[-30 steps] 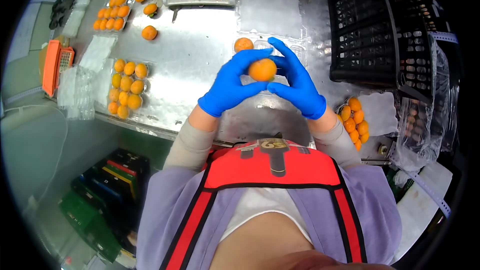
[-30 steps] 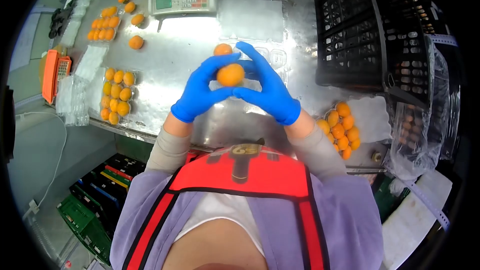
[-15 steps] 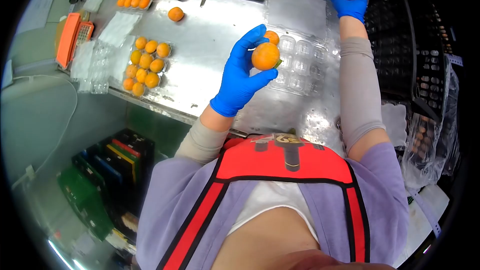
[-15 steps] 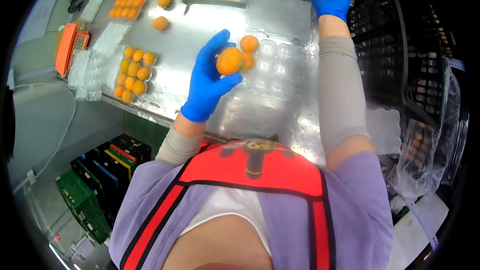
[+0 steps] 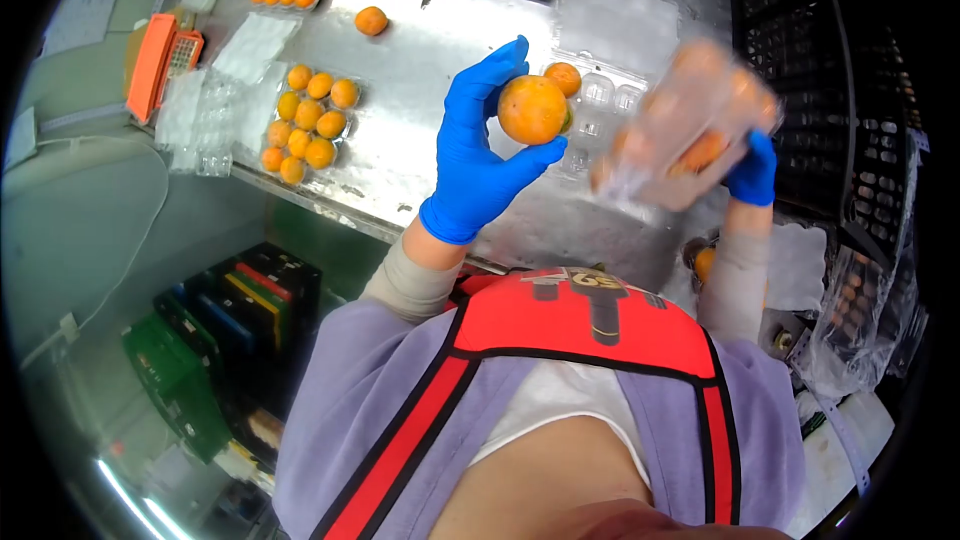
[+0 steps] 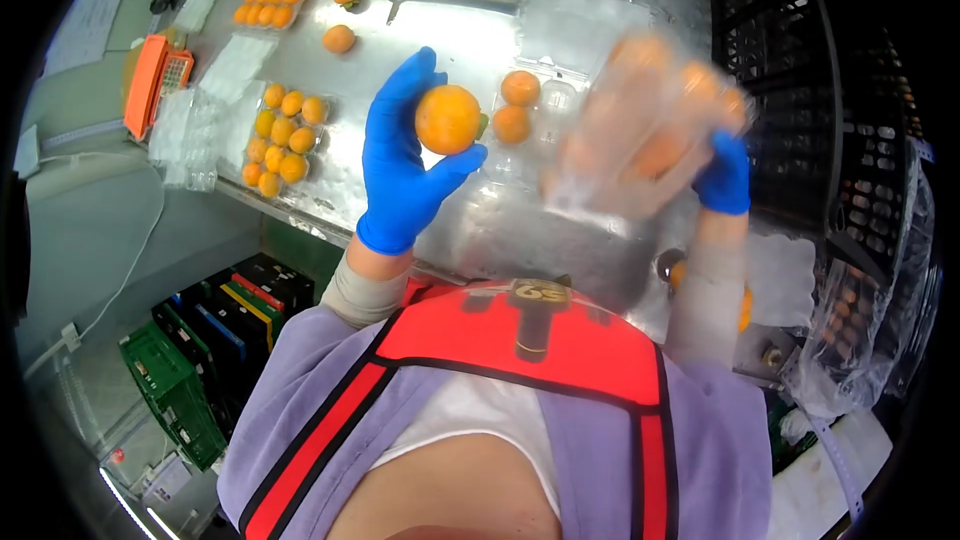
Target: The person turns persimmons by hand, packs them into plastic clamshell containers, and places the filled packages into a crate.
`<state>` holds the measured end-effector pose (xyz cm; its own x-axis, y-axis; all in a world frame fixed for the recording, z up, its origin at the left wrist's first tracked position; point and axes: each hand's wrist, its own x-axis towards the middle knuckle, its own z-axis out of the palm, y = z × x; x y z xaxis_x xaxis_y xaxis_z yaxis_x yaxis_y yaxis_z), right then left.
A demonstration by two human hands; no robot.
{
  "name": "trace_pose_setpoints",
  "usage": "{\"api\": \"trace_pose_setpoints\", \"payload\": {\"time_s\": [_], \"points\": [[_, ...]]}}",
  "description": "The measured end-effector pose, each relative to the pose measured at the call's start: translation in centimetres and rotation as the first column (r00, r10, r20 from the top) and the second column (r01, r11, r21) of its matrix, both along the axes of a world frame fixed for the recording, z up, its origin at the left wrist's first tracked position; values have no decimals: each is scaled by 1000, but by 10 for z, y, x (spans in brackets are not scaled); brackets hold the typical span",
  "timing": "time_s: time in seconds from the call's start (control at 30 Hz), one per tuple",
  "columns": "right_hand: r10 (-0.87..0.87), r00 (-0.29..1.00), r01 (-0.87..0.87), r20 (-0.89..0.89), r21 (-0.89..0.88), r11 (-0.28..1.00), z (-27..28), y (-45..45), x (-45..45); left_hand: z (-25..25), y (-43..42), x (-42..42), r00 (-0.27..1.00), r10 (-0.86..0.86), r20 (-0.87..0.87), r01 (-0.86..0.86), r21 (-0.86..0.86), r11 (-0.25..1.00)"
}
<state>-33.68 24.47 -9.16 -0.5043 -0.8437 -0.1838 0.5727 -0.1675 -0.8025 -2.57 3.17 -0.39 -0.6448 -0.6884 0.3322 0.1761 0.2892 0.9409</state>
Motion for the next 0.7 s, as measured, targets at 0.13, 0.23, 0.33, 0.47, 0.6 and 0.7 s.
{"api": "trace_pose_setpoints", "payload": {"time_s": [0.13, 0.23, 0.33, 0.47, 0.6, 0.7], "points": [[595, 751, -500, -288, 342, 796, 53, -6, 42, 2, -2, 4, 999, 33, 1, -33, -130, 991], [734, 670, -631, -111, 435, 642, 65, -12, 68, 2, -2, 7, 999, 47, 27, -40, -202, 979], [904, 424, -742, -51, 553, 379, 39, -15, 92, 0, -1, 8, 998, 51, 44, -37, -268, 963], [878, 315, -649, -360, 594, 476, 13, -34, 124, 3, 5, 3, 998, 1, -67, -8, -97, 995], [834, 129, -580, -536, 642, 502, 14, -59, 134, 6, 9, 0, 989, -19, -148, 32, 87, 996], [892, 86, -636, -443, 665, 391, 9, -63, 131, 5, 10, -2, 989, -40, -141, 61, 146, 987]]}}
